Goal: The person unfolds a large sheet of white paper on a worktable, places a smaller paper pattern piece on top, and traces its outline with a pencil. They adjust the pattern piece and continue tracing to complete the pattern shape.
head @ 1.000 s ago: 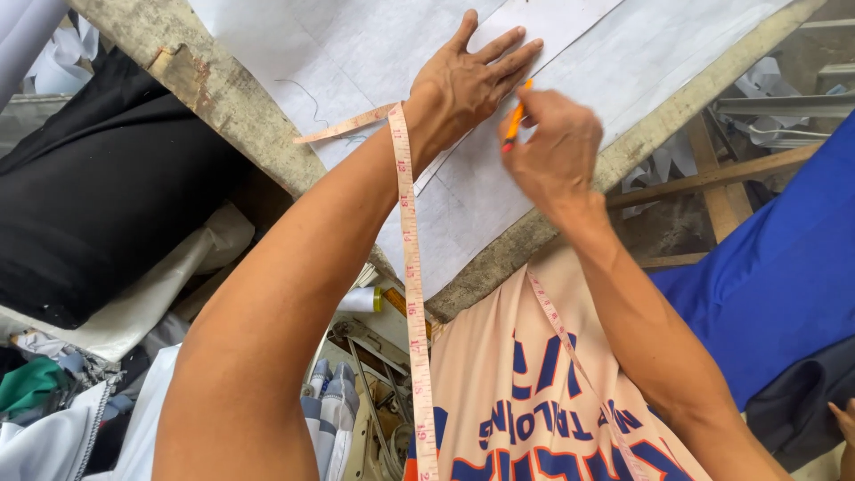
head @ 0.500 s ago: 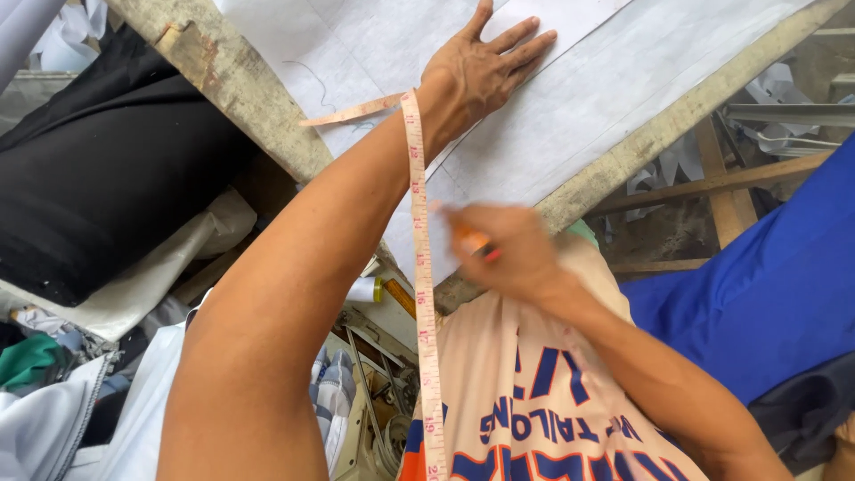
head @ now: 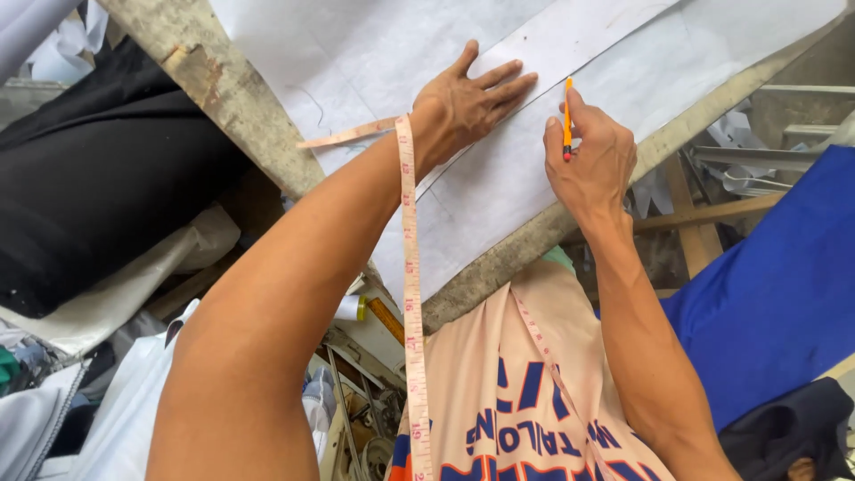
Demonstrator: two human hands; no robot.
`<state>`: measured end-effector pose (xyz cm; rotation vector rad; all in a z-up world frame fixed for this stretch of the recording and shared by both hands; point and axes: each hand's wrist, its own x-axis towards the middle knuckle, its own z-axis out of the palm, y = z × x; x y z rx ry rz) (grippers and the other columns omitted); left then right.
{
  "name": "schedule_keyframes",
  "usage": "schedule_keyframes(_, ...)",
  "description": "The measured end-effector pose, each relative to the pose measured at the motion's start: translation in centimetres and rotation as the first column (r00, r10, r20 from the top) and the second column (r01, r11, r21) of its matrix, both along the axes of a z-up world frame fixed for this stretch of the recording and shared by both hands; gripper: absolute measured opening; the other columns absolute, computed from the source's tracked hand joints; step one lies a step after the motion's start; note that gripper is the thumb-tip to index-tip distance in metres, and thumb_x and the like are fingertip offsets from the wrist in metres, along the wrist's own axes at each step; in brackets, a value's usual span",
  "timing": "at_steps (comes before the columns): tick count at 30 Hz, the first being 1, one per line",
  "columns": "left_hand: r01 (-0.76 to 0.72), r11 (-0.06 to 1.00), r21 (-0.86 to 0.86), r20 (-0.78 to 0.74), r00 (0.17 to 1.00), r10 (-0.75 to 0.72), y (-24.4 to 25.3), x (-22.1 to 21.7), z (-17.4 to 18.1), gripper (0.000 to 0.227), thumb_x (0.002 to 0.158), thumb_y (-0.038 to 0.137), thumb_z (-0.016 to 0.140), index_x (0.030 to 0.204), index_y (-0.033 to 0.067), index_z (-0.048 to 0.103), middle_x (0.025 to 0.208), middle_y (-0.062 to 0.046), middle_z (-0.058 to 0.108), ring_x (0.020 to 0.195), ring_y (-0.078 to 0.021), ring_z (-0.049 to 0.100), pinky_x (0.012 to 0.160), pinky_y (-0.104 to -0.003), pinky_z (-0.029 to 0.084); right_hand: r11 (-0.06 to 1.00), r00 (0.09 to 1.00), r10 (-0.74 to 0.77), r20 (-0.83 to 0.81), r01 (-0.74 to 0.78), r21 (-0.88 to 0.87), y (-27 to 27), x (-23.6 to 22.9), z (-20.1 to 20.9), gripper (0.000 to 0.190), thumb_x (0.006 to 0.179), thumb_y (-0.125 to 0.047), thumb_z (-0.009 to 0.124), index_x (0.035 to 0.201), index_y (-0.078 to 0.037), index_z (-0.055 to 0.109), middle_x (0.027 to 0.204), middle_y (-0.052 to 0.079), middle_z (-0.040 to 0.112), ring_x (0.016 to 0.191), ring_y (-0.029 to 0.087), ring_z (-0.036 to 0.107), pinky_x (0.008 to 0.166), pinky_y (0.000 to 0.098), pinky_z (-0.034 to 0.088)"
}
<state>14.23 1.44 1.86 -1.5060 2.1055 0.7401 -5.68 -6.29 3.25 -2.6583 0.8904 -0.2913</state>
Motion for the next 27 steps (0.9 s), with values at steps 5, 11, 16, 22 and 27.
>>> schedule_keyframes(5,-0.033,0.998,-0.050,-0.032,0.999,0.031,-0.1,-0.3,-1.9,0.084,0.102,0.010,0.050,0.165,0.0231,-0.005,0.172,0.005,-0.017,0.158,-0.0187,-0.015,0.122,-0.066,-0.003,0.993,0.996,0.079,-0.029,-0.081,-0.080,2.2,1.4,0.7,0.030,0.104,-0.018,0.066,0.122,0.002,0.077,0.076,0.011,0.076,0.057,0.023,0.069,0.046,0.0355,0.049)
schedule_keyframes(11,-0.047,0.998,-0.035,-0.052,0.998,0.046,-0.4,-0.2,-1.7,0.085,0.101,-0.007,0.044,0.165,0.0202,-0.005,0.171,0.006,-0.020,0.158,-0.0176,-0.015,0.123,-0.065,-0.004,0.386,0.918,0.393,0.048,-0.212,0.898,10.3,2.6,7.2,0.026,0.096,-0.016,0.063,0.115,-0.007,0.077,0.081,0.003,0.080,0.066,0.006,0.066,0.055,0.0244,0.050)
schedule_keyframes(16,-0.049,0.990,-0.129,0.022,0.998,0.052,0.5,-1.3,-3.9,0.077,0.104,0.011,0.046,0.166,0.0211,0.000,0.172,0.007,-0.016,0.158,-0.0179,-0.012,0.122,-0.065,0.001,0.571,0.883,0.405,0.239,-0.448,0.688,12.2,2.3,6.1,0.023,0.101,-0.008,0.056,0.120,-0.005,0.069,0.099,0.005,0.075,0.078,0.018,0.064,0.070,0.0309,0.049)
schedule_keyframes(22,-0.052,0.988,-0.145,0.057,0.997,0.060,-0.2,-1.4,-3.8,0.082,0.104,0.010,0.050,0.166,0.0233,-0.001,0.171,0.007,-0.019,0.157,-0.0176,-0.014,0.123,-0.064,-0.001,0.683,0.870,0.444,0.216,-0.484,0.547,11.1,2.5,4.1,0.017,0.101,-0.007,0.056,0.111,-0.002,0.068,0.097,0.010,0.074,0.077,0.028,0.066,0.067,0.0365,0.048)
schedule_keyframes(27,-0.076,0.993,-0.094,0.041,0.996,0.080,-0.6,-1.3,-4.2,0.084,0.104,0.009,0.053,0.166,0.0233,-0.003,0.170,0.009,-0.022,0.158,-0.0174,-0.016,0.123,-0.063,-0.006,0.665,0.859,0.467,0.208,-0.497,0.558,11.3,2.8,3.4,0.031,0.096,-0.005,0.053,0.120,-0.004,0.072,0.076,0.005,0.061,0.064,0.023,0.050,0.062,0.0336,0.041)
